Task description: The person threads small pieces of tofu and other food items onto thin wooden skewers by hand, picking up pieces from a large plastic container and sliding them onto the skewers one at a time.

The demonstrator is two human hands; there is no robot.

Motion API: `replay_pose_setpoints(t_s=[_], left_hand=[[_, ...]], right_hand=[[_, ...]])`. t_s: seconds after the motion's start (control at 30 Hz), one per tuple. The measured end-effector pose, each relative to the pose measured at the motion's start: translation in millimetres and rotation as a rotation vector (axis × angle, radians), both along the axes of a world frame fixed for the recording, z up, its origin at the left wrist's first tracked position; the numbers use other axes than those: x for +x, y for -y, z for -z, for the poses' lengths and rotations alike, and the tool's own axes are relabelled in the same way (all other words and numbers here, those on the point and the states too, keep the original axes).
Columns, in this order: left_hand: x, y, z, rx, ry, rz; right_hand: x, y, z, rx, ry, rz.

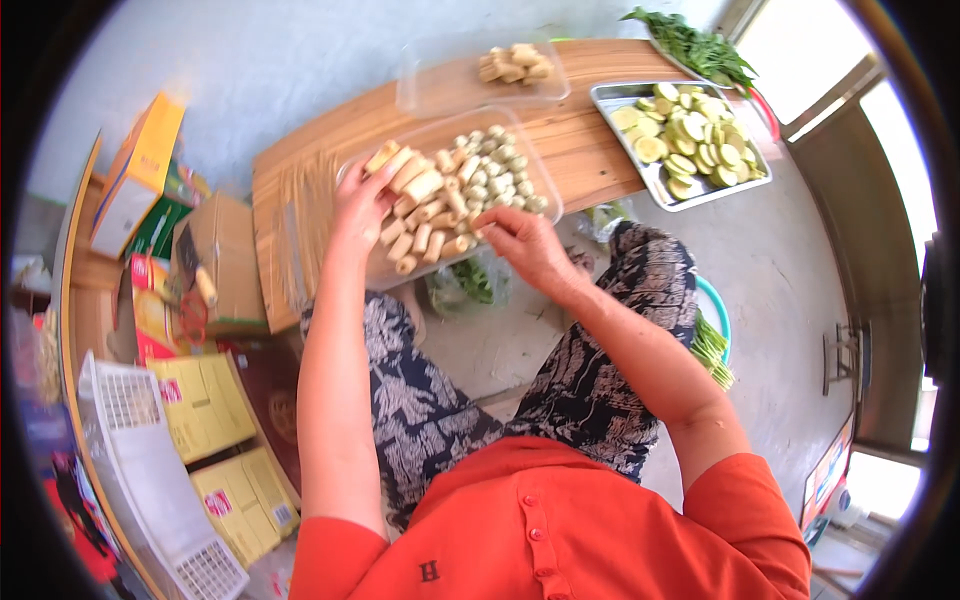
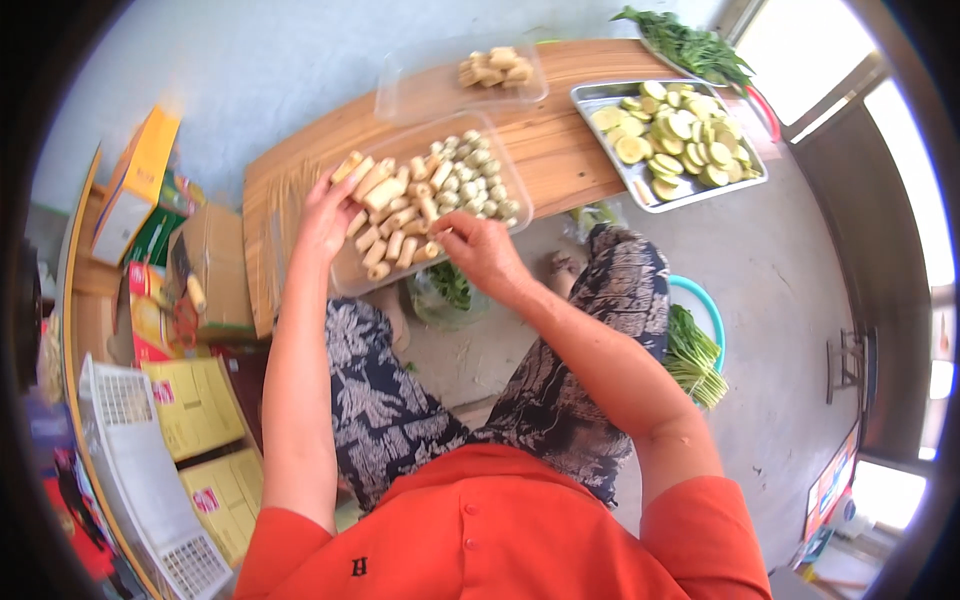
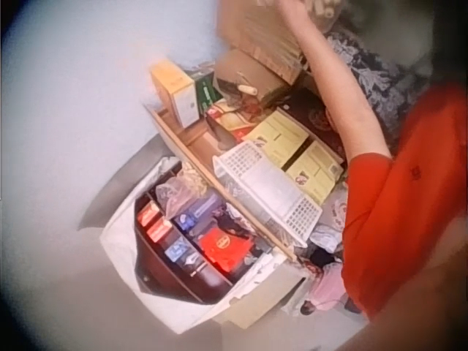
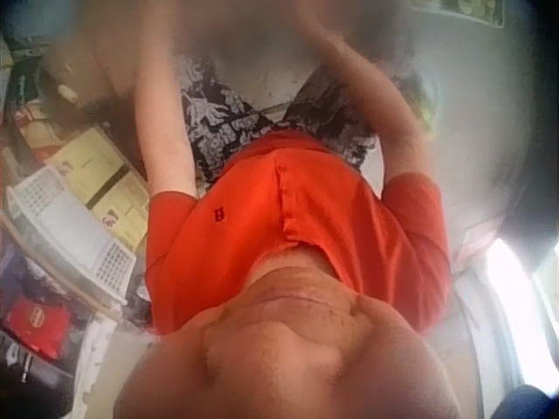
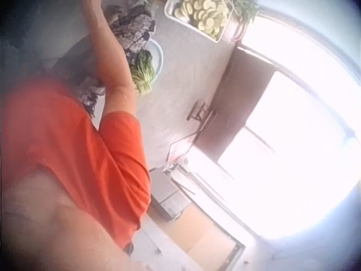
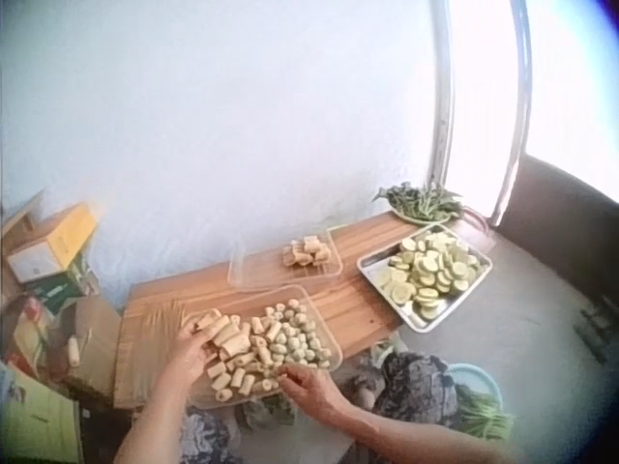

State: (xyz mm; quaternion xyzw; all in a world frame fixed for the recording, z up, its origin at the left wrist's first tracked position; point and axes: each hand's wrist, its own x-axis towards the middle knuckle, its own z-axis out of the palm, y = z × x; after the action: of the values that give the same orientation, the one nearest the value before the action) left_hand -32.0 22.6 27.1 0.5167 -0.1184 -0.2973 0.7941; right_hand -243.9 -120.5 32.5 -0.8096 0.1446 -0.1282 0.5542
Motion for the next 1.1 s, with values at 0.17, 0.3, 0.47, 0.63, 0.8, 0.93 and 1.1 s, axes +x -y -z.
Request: replay_pose_setpoints(t_s=[0.17, 0.3, 0.47, 0.63, 0.8, 0.93, 1.1], left_hand=[[-3.5, -2.0, -11.2, 0.054, -0.047, -0.010], [-8.2, -0.8, -21.4, 0.173, 0.010, -0.129], [-10.7, -0.9, -31.6, 0.174, 0.125, -0.157], [-11.2, 2.9, -42.0, 0.195, 0.168, -0.135], [-20.0, 11.0, -49.6, 0.192, 0.201, -0.092], [-22.0, 10.2, -57.9, 0.188, 0.228, -0.073], [-20.6, 6.9, -53.7, 0.164, 0.265, -0.051]], right_hand=[[5.9, 3.9, -3.6, 0.043, 0.009, 0.074], [22.7, 17.0, -12.1, 0.087, 0.021, 0.135], [81.7, 62.7, -7.4, 0.172, 0.087, 0.151], [159.9, 109.1, 4.6, 0.241, 0.040, 0.281], [241.9, 160.9, 44.4, -0.026, -0.099, 0.472], [287.5, 175.7, 59.2, -0.115, -0.242, 0.563], [318.1, 169.5, 60.6, -0.102, -0.318, 0.647]])
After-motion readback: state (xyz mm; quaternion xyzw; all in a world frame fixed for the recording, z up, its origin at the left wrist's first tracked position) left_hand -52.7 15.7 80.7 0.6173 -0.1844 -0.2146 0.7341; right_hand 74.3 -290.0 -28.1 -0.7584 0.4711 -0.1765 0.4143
